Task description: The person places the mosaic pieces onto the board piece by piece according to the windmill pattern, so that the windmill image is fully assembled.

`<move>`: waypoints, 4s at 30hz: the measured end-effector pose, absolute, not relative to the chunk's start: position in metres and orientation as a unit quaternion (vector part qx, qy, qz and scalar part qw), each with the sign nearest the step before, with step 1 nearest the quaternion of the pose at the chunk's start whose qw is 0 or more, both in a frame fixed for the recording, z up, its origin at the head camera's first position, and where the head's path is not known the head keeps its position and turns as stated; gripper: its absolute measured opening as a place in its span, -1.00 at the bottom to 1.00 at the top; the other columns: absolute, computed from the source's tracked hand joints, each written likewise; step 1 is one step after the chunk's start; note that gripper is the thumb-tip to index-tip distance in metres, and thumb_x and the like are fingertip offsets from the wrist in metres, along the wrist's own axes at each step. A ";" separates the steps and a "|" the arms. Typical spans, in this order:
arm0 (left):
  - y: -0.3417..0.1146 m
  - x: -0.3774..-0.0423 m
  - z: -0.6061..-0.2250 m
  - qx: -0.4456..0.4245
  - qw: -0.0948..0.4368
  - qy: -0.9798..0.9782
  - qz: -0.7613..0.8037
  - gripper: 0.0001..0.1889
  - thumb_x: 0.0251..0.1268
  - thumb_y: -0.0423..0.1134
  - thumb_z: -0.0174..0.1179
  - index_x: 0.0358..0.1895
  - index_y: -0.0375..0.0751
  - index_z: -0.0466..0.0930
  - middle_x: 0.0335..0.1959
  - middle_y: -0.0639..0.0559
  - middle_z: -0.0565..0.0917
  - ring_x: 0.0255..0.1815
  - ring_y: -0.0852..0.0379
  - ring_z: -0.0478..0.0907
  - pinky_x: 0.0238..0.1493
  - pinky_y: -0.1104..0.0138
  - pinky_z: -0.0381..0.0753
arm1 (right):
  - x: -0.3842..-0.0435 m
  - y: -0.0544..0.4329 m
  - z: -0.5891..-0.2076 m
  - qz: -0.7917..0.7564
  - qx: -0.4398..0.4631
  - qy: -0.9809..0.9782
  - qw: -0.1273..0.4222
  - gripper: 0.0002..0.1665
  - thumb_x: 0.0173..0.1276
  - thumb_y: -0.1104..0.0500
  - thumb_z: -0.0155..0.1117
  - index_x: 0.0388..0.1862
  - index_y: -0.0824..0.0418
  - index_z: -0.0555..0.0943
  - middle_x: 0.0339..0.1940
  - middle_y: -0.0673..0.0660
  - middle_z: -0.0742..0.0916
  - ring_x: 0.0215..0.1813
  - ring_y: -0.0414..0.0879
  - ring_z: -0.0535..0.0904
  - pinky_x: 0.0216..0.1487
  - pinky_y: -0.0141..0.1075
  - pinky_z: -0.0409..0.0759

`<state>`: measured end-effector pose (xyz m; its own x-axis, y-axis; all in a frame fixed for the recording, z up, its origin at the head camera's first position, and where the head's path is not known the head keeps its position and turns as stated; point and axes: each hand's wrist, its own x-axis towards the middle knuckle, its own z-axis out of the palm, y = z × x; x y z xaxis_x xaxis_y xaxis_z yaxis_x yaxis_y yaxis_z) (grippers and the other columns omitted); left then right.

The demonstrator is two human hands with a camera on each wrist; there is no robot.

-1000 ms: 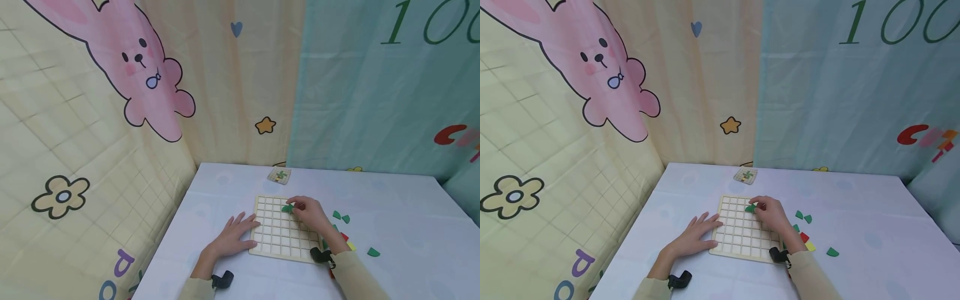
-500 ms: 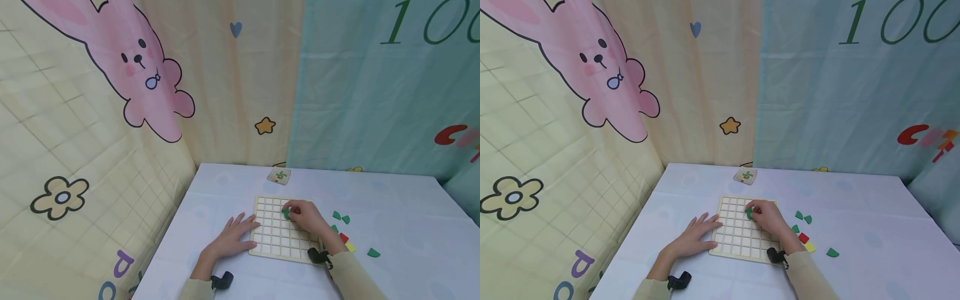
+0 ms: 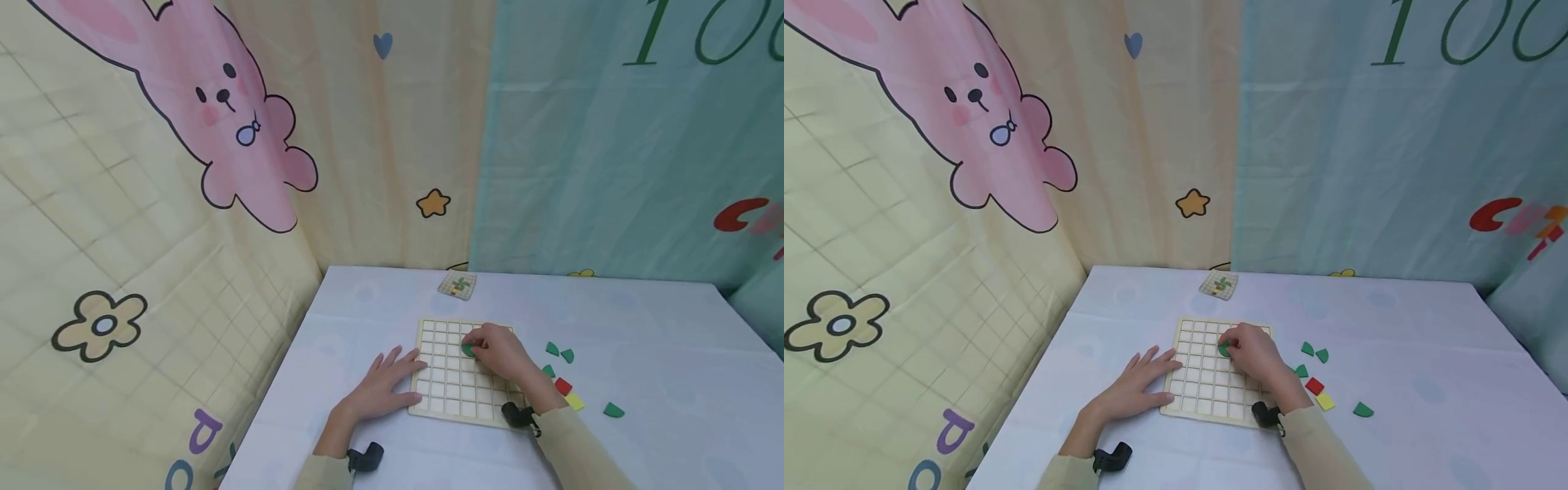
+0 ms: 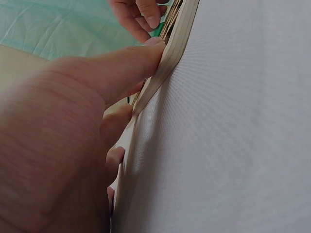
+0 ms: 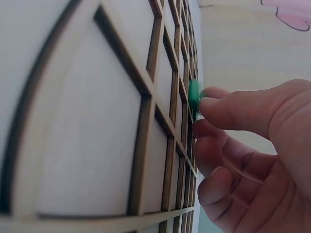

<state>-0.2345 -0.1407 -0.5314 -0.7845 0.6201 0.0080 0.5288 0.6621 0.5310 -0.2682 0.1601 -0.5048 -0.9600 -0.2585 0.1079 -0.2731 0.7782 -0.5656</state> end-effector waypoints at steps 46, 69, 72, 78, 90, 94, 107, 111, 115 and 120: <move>-0.140 -0.235 -0.529 0.314 0.091 0.910 0.254 -0.36 0.39 0.20 0.17 0.50 0.22 0.33 0.62 0.22 0.08 0.65 -0.06 -0.20 0.55 -0.14 -0.25 | -0.245 0.240 -0.471 0.254 0.052 -0.965 0.033 -0.69 0.34 0.20 0.41 0.06 0.19 0.72 -0.14 0.13 0.71 -0.10 0.09 0.57 -0.16 -0.05 0.65; -0.139 -0.234 -0.528 0.314 0.095 0.908 0.260 -0.33 0.40 0.22 0.14 0.52 0.20 0.30 0.62 0.23 0.07 0.65 -0.06 -0.21 0.55 -0.13 -0.26 | -0.241 0.295 -0.499 0.266 0.001 -0.964 0.026 -0.63 0.31 0.22 0.41 0.06 0.34 0.69 -0.04 0.35 0.67 -0.03 0.23 0.54 -0.04 0.15 0.62; -0.139 -0.234 -0.527 0.312 0.095 0.909 0.259 -0.33 0.40 0.22 0.14 0.53 0.20 0.30 0.62 0.23 0.07 0.65 -0.06 -0.22 0.55 -0.13 -0.26 | -0.242 0.297 -0.501 0.261 0.000 -0.965 0.025 -0.64 0.28 0.21 0.45 0.02 0.36 0.70 -0.07 0.34 0.67 -0.05 0.23 0.54 -0.03 0.16 0.61; -0.139 -0.233 -0.523 0.308 0.092 0.912 0.254 -0.35 0.40 0.19 0.16 0.52 0.22 0.30 0.62 0.22 0.07 0.65 -0.05 -0.21 0.55 -0.11 -0.26 | -0.245 0.299 -0.502 0.255 -0.003 -0.967 0.017 -0.66 0.24 0.18 0.49 -0.05 0.32 0.73 -0.18 0.24 0.65 -0.15 0.14 0.51 -0.13 0.07 0.60; -0.139 -0.232 -0.523 0.308 0.095 0.911 0.256 -0.34 0.40 0.19 0.16 0.52 0.19 0.31 0.62 0.20 0.07 0.65 -0.05 -0.21 0.55 -0.12 -0.26 | -0.248 0.298 -0.507 0.260 -0.010 -0.965 0.015 -0.67 0.22 0.24 0.51 -0.04 0.32 0.72 -0.13 0.28 0.66 -0.09 0.18 0.54 -0.04 0.13 0.61; -0.138 -0.233 -0.523 0.308 0.095 0.912 0.254 -0.34 0.40 0.18 0.16 0.52 0.19 0.31 0.62 0.20 0.07 0.65 -0.05 -0.21 0.55 -0.11 -0.26 | -0.248 0.297 -0.509 0.264 -0.005 -0.964 0.025 -0.66 0.22 0.27 0.50 -0.04 0.32 0.70 -0.10 0.29 0.68 -0.06 0.18 0.57 0.00 0.13 0.63; -0.138 -0.231 -0.521 0.309 0.093 0.913 0.250 -0.35 0.41 0.15 0.17 0.52 0.17 0.31 0.62 0.18 0.08 0.65 -0.08 -0.19 0.55 -0.13 -0.26 | -0.248 0.293 -0.509 0.280 -0.005 -0.960 0.027 -0.71 0.21 0.31 0.49 -0.09 0.22 0.65 -0.18 0.26 0.71 -0.14 0.15 0.57 -0.06 0.10 0.64; -0.138 -0.231 -0.521 0.309 0.092 0.913 0.251 -0.35 0.41 0.15 0.17 0.52 0.17 0.32 0.62 0.17 0.09 0.65 -0.08 -0.19 0.55 -0.13 -0.25 | -0.248 0.292 -0.510 0.282 -0.006 -0.959 0.025 -0.71 0.22 0.30 0.49 -0.07 0.19 0.66 -0.18 0.26 0.71 -0.14 0.15 0.57 -0.08 0.09 0.64; -0.138 -0.231 -0.522 0.307 0.092 0.914 0.248 -0.35 0.40 0.16 0.17 0.52 0.19 0.32 0.62 0.19 0.09 0.65 -0.06 -0.20 0.55 -0.12 -0.24 | -0.249 0.293 -0.512 0.284 -0.003 -0.958 0.028 -0.71 0.24 0.27 0.49 -0.06 0.15 0.68 -0.18 0.24 0.71 -0.15 0.14 0.57 -0.12 0.05 0.66; -0.138 -0.232 -0.523 0.308 0.092 0.913 0.250 -0.36 0.40 0.16 0.17 0.51 0.20 0.32 0.62 0.20 0.08 0.65 -0.05 -0.20 0.56 -0.11 -0.25 | -0.249 0.292 -0.512 0.286 -0.002 -0.957 0.039 -0.74 0.27 0.25 0.46 -0.05 0.13 0.72 -0.14 0.25 0.71 -0.12 0.14 0.56 -0.14 0.01 0.68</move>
